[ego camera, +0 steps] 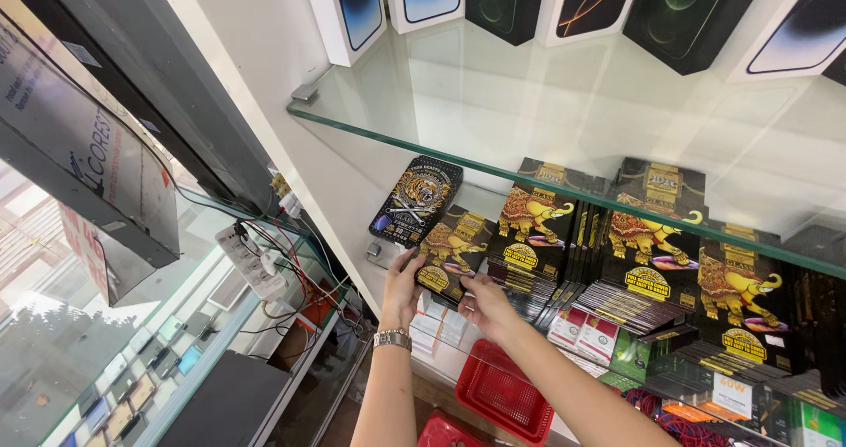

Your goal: The person wipes a glass shelf with a red cloth and then wipes and restacks multiple small product boxes on the shelf. The person handles the boxes one at a time, wiping each with the cloth and placing them back in a neat arrangement.

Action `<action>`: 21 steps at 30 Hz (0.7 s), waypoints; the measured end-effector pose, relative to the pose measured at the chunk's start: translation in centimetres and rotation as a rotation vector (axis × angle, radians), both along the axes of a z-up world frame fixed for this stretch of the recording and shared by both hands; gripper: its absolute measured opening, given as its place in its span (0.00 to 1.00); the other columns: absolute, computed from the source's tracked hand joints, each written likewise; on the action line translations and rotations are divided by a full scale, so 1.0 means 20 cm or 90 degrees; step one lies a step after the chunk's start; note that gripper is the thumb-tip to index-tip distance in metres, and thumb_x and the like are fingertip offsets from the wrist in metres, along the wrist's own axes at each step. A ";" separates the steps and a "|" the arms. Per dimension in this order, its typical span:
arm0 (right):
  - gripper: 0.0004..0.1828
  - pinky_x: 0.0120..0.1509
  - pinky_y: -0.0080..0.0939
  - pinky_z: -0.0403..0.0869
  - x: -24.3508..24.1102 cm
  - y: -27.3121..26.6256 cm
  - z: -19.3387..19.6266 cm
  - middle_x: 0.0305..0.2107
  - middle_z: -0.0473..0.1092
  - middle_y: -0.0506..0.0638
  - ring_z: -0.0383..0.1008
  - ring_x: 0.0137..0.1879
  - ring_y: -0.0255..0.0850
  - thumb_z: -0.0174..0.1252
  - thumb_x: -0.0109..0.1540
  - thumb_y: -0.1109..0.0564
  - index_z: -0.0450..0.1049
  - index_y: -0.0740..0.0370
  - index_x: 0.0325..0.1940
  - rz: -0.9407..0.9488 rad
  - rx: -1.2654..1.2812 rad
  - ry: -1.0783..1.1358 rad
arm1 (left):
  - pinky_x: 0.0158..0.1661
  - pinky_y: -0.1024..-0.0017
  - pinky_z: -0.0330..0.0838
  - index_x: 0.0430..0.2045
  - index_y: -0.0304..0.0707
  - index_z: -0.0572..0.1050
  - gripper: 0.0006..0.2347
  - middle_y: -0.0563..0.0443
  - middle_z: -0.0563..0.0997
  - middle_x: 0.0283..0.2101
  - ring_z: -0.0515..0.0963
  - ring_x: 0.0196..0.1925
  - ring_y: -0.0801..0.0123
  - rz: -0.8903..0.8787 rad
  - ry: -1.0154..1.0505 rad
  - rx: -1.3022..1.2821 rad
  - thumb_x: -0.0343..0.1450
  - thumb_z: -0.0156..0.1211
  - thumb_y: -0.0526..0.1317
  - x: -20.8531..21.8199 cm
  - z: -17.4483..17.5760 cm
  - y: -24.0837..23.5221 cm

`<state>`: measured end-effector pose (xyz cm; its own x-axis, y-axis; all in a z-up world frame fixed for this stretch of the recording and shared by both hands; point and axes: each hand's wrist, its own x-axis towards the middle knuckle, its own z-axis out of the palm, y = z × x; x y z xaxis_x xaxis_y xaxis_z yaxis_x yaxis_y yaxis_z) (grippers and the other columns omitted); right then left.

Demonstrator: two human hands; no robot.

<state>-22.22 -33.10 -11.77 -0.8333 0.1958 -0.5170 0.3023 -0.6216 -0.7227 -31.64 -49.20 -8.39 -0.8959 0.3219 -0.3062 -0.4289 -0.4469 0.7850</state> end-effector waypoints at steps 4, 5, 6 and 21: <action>0.16 0.46 0.41 0.68 -0.04 -0.01 -0.09 0.43 0.72 0.48 0.68 0.41 0.35 0.55 0.66 0.52 0.69 0.58 0.57 -0.015 0.110 -0.018 | 0.36 0.57 0.82 0.50 0.16 0.70 0.19 0.29 0.83 0.39 0.84 0.36 0.46 -0.010 -0.101 -0.232 0.72 0.61 0.38 -0.03 -0.16 0.00; 0.18 0.49 0.40 0.68 -0.04 -0.02 -0.09 0.45 0.72 0.49 0.69 0.44 0.35 0.54 0.66 0.51 0.71 0.59 0.59 -0.015 0.138 -0.029 | 0.35 0.58 0.82 0.48 0.15 0.71 0.18 0.30 0.83 0.37 0.86 0.34 0.47 -0.025 -0.113 -0.194 0.71 0.61 0.37 -0.04 -0.20 0.00; 0.22 0.54 0.42 0.70 -0.03 -0.05 -0.09 0.50 0.71 0.50 0.68 0.50 0.35 0.55 0.65 0.51 0.69 0.61 0.62 -0.048 0.133 -0.006 | 0.34 0.59 0.82 0.46 0.13 0.72 0.17 0.31 0.83 0.35 0.87 0.32 0.48 -0.040 -0.126 -0.157 0.71 0.61 0.37 -0.04 -0.25 0.00; 0.42 0.69 0.41 0.65 -0.11 -0.12 0.10 0.66 0.65 0.60 0.67 0.69 0.46 0.51 0.63 0.46 0.51 0.64 0.78 -0.015 0.368 0.021 | 0.25 0.68 0.79 0.51 0.16 0.69 0.19 0.38 0.81 0.34 0.83 0.25 0.59 0.062 -0.075 -0.230 0.70 0.59 0.37 -0.09 -0.30 0.29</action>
<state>-24.38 -35.53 -9.82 -0.8390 0.4576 -0.2944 0.2647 -0.1295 -0.9556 -33.37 -43.37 -14.46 -0.8691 0.0895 -0.4864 -0.4942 -0.1938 0.8475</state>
